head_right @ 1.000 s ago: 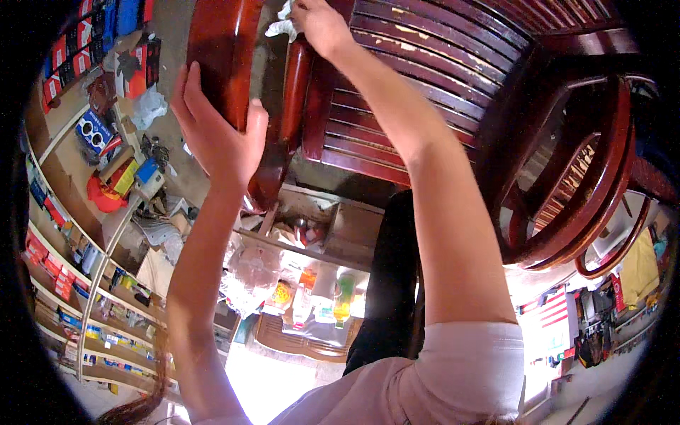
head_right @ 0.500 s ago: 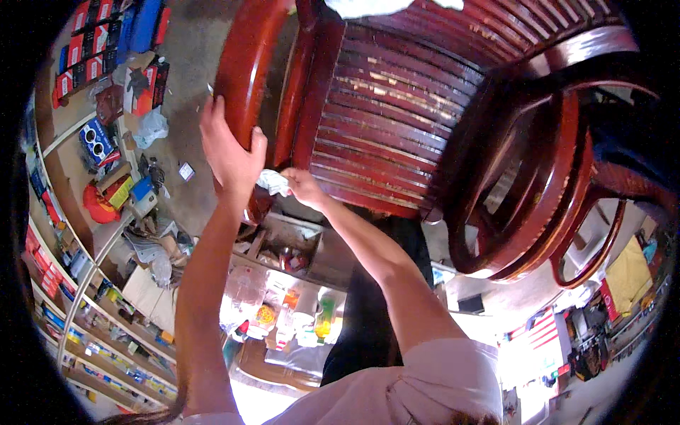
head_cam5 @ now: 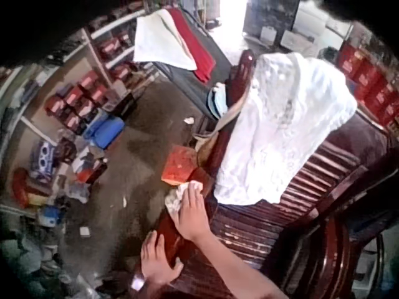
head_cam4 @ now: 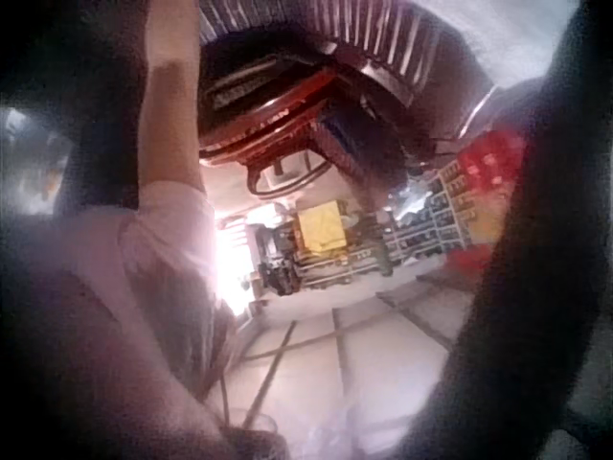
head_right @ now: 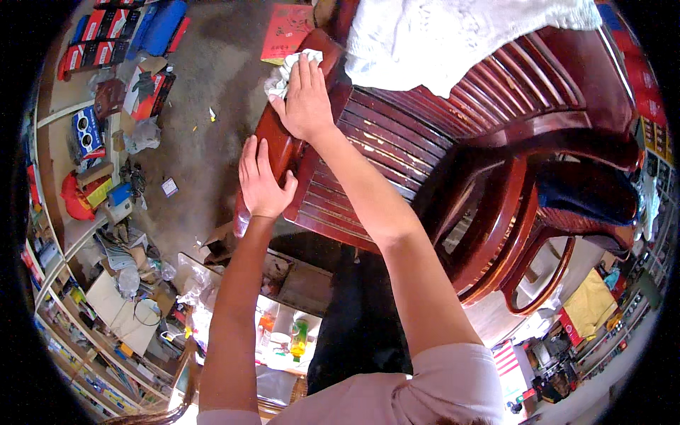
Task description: The person moves a cardboard box, picks up a cloth, wets it at a sink, and wipes a table and a wooden chair. They handle a kettle and other items on the table before wiping the chair's seat and backrest.
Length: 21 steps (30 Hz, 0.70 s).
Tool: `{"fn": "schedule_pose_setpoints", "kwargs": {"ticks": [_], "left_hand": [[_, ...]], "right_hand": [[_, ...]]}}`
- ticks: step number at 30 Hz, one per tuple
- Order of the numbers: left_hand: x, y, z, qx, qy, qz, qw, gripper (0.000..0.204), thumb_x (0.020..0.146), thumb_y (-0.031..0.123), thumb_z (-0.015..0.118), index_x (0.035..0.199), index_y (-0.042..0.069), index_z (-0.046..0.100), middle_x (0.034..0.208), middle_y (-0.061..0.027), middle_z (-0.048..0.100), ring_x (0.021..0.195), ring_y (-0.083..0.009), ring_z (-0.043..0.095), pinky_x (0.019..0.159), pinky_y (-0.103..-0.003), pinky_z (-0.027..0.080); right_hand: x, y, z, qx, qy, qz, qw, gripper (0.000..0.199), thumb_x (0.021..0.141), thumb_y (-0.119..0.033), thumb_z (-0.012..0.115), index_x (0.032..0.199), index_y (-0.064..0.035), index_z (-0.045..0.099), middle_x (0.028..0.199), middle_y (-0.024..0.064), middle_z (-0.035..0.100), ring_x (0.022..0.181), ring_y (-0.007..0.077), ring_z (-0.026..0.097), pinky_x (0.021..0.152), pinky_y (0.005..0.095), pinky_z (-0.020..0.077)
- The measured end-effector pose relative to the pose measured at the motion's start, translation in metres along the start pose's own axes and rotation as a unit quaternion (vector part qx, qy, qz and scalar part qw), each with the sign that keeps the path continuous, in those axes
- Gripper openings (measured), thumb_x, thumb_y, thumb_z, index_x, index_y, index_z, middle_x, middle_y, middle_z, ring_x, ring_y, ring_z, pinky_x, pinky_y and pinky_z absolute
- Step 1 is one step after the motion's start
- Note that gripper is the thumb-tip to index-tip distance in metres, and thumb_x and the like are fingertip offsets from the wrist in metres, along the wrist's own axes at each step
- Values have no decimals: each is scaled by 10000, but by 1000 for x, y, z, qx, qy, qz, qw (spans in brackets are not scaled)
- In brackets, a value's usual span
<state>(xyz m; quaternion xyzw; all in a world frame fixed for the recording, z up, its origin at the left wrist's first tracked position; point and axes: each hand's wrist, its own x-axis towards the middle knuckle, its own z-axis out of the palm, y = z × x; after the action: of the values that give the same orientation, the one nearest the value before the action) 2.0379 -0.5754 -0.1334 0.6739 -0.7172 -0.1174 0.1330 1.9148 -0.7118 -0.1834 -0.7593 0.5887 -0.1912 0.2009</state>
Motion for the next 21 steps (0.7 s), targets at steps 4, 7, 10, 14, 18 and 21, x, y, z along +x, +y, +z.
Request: {"fn": "schedule_pose_setpoints", "kwargs": {"ticks": [4,7,10,14,18,21], "left_hand": [[-1,0,-1,-5,3,-6,1000,749,681,257,666,1333,-25,430,1406,-229,376,1314,-407,366,1080,-522,328],[0,-1,-2,-12,-3,-7,1000,770,649,240,689,1330,-15,434,1389,-223,404,1308,-397,383,1081,-520,334],[2,-2,-3,-23,-1,-12,1000,758,642,242,693,1313,-7,445,1392,-221,402,1313,-391,381,1082,-519,333],[3,-2,-4,-36,4,-8,999,758,639,236,697,1313,6,437,1384,-214,404,1306,-397,385,1075,-527,337],[3,-3,-4,-50,8,-2,999,781,645,243,701,1335,12,417,1397,-206,392,1309,-399,376,1077,-525,329],[2,-4,-3,-83,34,9,996,783,673,236,698,1363,36,387,1423,-179,366,1322,-392,352,1091,-511,312]], "right_hand": [[46,24,26,-32,82,44,995,924,878,-616,469,1378,142,300,1473,327,265,1374,458,261,1142,483,202],[84,41,39,-96,36,90,991,927,865,-606,496,1369,146,302,1442,316,316,1355,427,302,1133,456,234],[92,43,35,-103,4,94,990,888,865,-549,529,1368,147,300,1441,306,323,1350,420,310,1133,446,243],[58,28,19,-137,-9,105,985,839,861,-467,567,1364,150,305,1437,298,330,1346,420,315,1138,446,239],[55,25,21,-138,7,106,985,807,846,-424,579,1329,176,338,1398,316,366,1328,427,332,1137,449,240],[83,42,31,-134,-16,91,987,815,865,-470,518,1348,161,337,1447,304,321,1351,420,305,1137,446,234]]}}
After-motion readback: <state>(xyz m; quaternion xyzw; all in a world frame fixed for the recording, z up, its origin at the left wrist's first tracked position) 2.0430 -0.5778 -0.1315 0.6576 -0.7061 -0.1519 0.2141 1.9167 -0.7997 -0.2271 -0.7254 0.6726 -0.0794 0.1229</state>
